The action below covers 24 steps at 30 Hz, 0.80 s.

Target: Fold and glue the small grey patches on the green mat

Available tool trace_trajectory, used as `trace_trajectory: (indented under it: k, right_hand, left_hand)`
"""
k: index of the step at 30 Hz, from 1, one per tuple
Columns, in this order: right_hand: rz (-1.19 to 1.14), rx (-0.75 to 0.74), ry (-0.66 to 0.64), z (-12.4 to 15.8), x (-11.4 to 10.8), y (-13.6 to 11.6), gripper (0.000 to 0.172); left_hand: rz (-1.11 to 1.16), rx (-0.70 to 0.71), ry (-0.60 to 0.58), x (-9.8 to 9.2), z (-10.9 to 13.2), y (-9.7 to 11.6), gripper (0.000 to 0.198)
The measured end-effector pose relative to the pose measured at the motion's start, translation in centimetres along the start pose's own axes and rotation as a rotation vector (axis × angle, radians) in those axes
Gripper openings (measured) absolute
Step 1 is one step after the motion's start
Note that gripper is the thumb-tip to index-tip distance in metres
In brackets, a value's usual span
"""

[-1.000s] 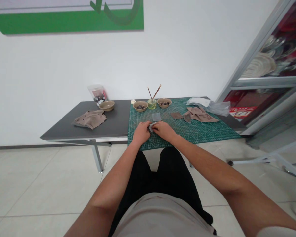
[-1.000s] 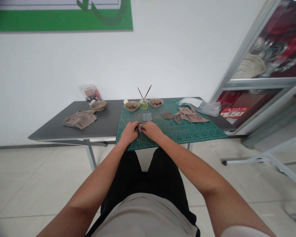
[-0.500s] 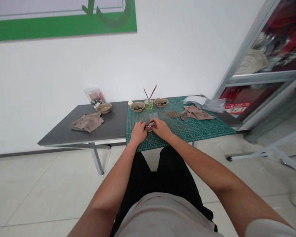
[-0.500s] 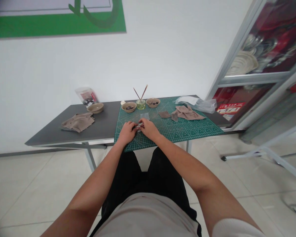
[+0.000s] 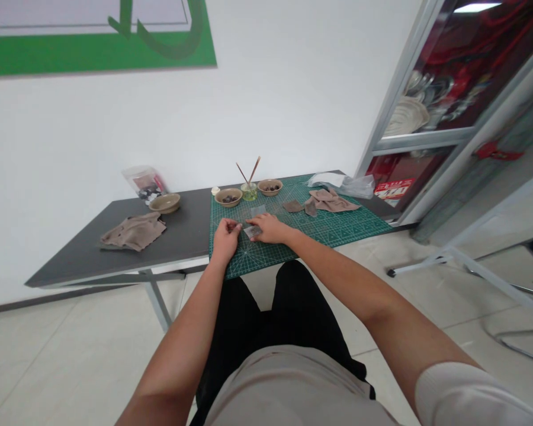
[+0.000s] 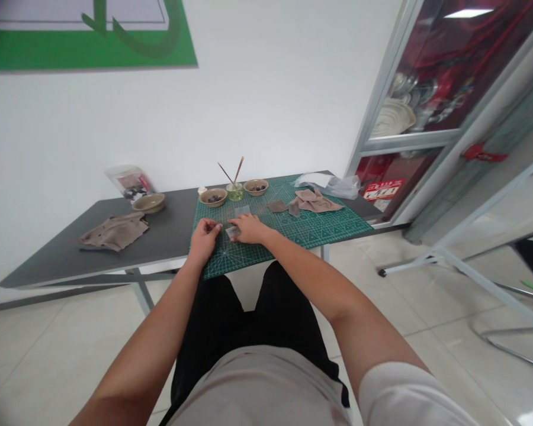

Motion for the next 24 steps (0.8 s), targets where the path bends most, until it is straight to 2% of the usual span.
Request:
trace_trajectory:
  k: [5, 9, 11, 15, 17, 21, 24]
  right_hand:
    - [-0.036, 0.111, -0.143, -1.3, -1.0, 0.5, 0.060]
    - [-0.092, 0.137, -0.205, -2.0, -1.6, 0.8, 0.047]
    - [-0.124, 0.118, -0.177, -2.4, -1.9, 0.8, 0.045]
    - [-0.197, 0.100, -0.002, -3.4, -2.7, 0.7, 0.061]
    - [-0.219, 0.106, 0.056, -3.8, -2.6, 0.6, 0.063]
    - [-0.213, 0.141, 0.030, -4.4, -1.7, 0.4, 0.053]
    - [-0.236, 0.148, 0.068, -4.9, -1.7, 0.2, 0.053]
  left_hand:
    - [0.077, -0.023, 0.085, -0.3, 0.2, -0.5, 0.013]
    - [0.159, -0.032, 0.124, -0.6, 0.4, -0.8, 0.013]
    - [0.216, -0.044, 0.149, -0.7, 0.4, -1.0, 0.013]
    - [0.330, -0.064, 0.199, -0.9, 0.3, -1.5, 0.014]
    - [0.362, -0.065, 0.214, -0.9, 0.3, -1.7, 0.015]
    - [0.353, -0.062, 0.230, -1.1, 0.4, -1.7, 0.016]
    - [0.301, -0.038, 0.224, -1.1, 0.7, -1.4, 0.017]
Point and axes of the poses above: each hand's wrist, its own z-axis away from the middle knuckle, its own x-axis out of the palm, y = z × x, the point moved 5 cm from there along -z, towards the middle knuckle, and after that the axes turned 3 degrees about z, right-handed, at the moved point
